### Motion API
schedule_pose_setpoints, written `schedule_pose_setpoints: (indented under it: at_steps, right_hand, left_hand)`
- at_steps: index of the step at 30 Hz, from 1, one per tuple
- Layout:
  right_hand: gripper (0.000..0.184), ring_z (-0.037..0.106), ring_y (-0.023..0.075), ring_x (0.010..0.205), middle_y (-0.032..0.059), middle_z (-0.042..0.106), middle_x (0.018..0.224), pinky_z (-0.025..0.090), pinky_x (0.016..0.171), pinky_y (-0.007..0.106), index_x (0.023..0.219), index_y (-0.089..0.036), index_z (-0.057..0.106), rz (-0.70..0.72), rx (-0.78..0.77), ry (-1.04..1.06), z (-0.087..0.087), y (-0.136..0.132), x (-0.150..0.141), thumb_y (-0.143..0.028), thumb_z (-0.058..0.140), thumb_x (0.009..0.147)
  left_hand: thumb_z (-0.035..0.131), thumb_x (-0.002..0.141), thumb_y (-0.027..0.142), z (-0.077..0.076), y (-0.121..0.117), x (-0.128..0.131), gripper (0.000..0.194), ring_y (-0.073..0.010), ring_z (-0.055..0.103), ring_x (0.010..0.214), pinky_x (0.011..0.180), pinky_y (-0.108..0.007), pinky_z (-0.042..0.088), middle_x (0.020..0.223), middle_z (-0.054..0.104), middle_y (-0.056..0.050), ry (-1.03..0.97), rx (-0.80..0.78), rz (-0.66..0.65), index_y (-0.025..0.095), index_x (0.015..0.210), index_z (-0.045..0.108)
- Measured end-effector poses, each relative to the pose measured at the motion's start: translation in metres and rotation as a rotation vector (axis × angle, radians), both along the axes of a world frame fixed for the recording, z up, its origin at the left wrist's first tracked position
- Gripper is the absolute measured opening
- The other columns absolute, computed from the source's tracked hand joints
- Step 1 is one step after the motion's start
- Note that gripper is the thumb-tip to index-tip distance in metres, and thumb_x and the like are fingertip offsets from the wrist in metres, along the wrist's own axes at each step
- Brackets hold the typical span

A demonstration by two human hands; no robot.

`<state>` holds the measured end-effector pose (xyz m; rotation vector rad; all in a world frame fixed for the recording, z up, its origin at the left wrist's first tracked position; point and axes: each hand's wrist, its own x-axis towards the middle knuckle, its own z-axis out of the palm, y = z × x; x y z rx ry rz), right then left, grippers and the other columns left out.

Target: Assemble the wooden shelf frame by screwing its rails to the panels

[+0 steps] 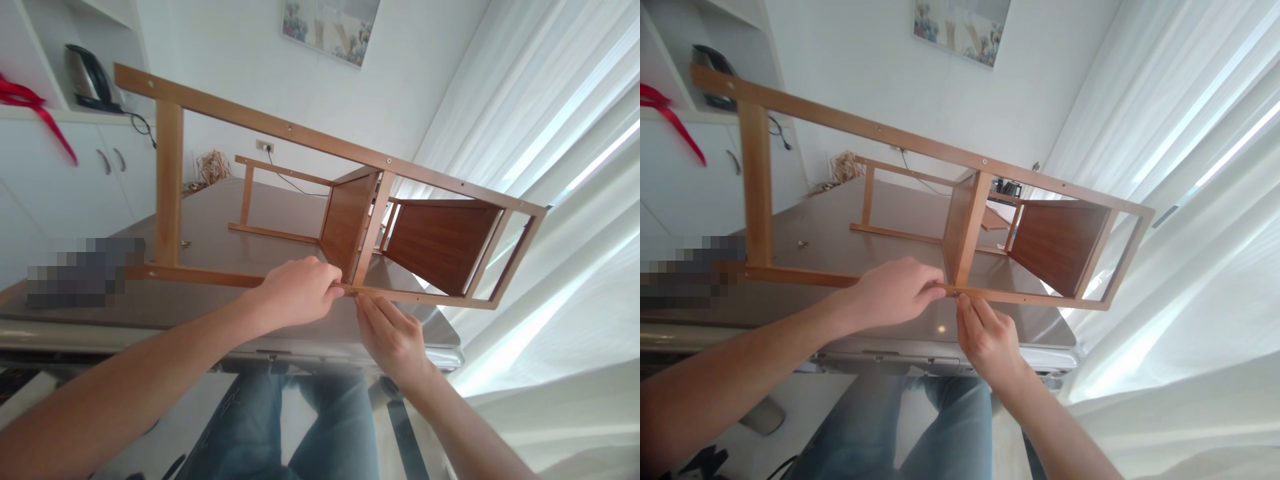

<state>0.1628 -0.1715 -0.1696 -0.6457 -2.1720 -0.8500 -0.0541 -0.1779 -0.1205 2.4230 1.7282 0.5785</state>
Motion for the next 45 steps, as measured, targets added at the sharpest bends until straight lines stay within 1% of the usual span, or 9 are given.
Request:
schedule_pose_setpoints:
  at_steps: [4, 10, 15, 24, 28, 31, 35, 40, 45]
  right_hand:
    - [0.008, 0.062, 0.0091, 0.057, 0.0013, 0.068, 0.069, 0.039, 0.05, 0.029, 0.097, -0.01, 0.07, -0.023, 0.044, 0.009, -0.003, -0.004, -0.004, -0.008, 0.062, 0.099]
    - [0.009, 0.057, 0.0081, 0.054, -0.0017, 0.063, 0.062, 0.037, 0.05, 0.027, 0.099, -0.011, 0.07, -0.105, 0.059, 0.156, -0.016, -0.007, -0.012, -0.012, 0.062, 0.101]
    - [0.016, 0.052, 0.009, 0.052, -0.0011, 0.06, 0.062, 0.035, 0.049, 0.029, 0.089, -0.013, 0.069, -0.089, 0.047, -0.003, -0.018, -0.007, -0.01, -0.007, 0.059, 0.1]
    - [0.02, 0.055, 0.0096, 0.058, -0.0008, 0.059, 0.067, 0.04, 0.053, 0.025, 0.088, -0.016, 0.068, 0.027, -0.194, 0.141, -0.008, -0.006, -0.002, -0.01, 0.056, 0.102]
    - [0.016, 0.06, 0.0118, 0.063, 0.0014, 0.064, 0.073, 0.045, 0.059, 0.025, 0.096, -0.014, 0.07, 0.077, -0.234, 0.084, -0.003, 0.0, 0.006, -0.008, 0.056, 0.1]
    - [0.017, 0.067, 0.0146, 0.073, 0.0053, 0.07, 0.082, 0.05, 0.067, 0.026, 0.104, -0.012, 0.07, 0.113, -0.216, -0.026, 0.005, 0.005, 0.012, -0.004, 0.056, 0.099]
    - [0.017, 0.07, 0.0159, 0.075, 0.0069, 0.074, 0.085, 0.054, 0.072, 0.029, 0.101, -0.012, 0.07, 0.143, -0.16, -0.148, 0.014, 0.01, 0.017, -0.002, 0.057, 0.098]
    - [0.016, 0.071, 0.0178, 0.078, 0.0086, 0.075, 0.087, 0.055, 0.071, 0.031, 0.107, -0.008, 0.068, 0.201, -0.087, -0.159, 0.014, 0.01, 0.02, -0.001, 0.064, 0.094]
    - [0.026, 0.072, 0.0197, 0.083, 0.0082, 0.075, 0.086, 0.056, 0.072, 0.033, 0.118, -0.007, 0.065, 0.199, -0.022, -0.21, 0.014, 0.011, 0.02, 0.0, 0.066, 0.093]
  left_hand:
    - [0.046, 0.099, 0.047, 0.001, -0.002, 0.001, 0.034, -0.0235, 0.066, 0.067, 0.054, -0.031, 0.033, 0.084, 0.071, -0.007, 0.017, -0.003, -0.007, 0.027, 0.084, 0.069]
    - [0.045, 0.099, 0.046, 0.001, -0.003, 0.004, 0.033, -0.0222, 0.064, 0.064, 0.053, -0.029, 0.027, 0.081, 0.071, -0.004, 0.019, 0.012, -0.017, 0.027, 0.082, 0.066]
    - [0.045, 0.099, 0.045, 0.001, 0.0, 0.003, 0.034, -0.0204, 0.062, 0.062, 0.053, -0.029, 0.026, 0.08, 0.069, -0.004, 0.02, 0.013, -0.047, 0.026, 0.078, 0.063]
    - [0.044, 0.099, 0.045, -0.002, 0.002, 0.004, 0.037, -0.0202, 0.061, 0.061, 0.053, -0.03, 0.028, 0.077, 0.067, -0.005, 0.019, 0.002, -0.058, 0.024, 0.074, 0.062]
    - [0.044, 0.098, 0.045, -0.003, 0.001, 0.001, 0.035, -0.0208, 0.062, 0.062, 0.053, -0.03, 0.029, 0.078, 0.068, -0.006, 0.024, -0.008, -0.059, 0.025, 0.077, 0.064]
    - [0.045, 0.098, 0.044, -0.003, 0.0, 0.0, 0.034, -0.0209, 0.063, 0.063, 0.053, -0.03, 0.029, 0.079, 0.068, -0.006, 0.019, -0.013, -0.073, 0.026, 0.078, 0.065]
    - [0.044, 0.098, 0.044, -0.003, -0.001, 0.0, 0.035, -0.021, 0.063, 0.062, 0.054, -0.03, 0.03, 0.077, 0.068, -0.006, 0.011, -0.025, -0.079, 0.025, 0.078, 0.065]
    - [0.046, 0.097, 0.043, 0.0, -0.003, -0.002, 0.034, -0.0216, 0.063, 0.063, 0.053, -0.031, 0.03, 0.078, 0.069, -0.007, 0.001, -0.026, -0.074, 0.025, 0.076, 0.066]
    - [0.048, 0.096, 0.042, 0.007, -0.008, -0.005, 0.035, -0.0209, 0.063, 0.063, 0.054, -0.031, 0.03, 0.078, 0.069, -0.007, -0.013, -0.016, -0.067, 0.024, 0.072, 0.064]
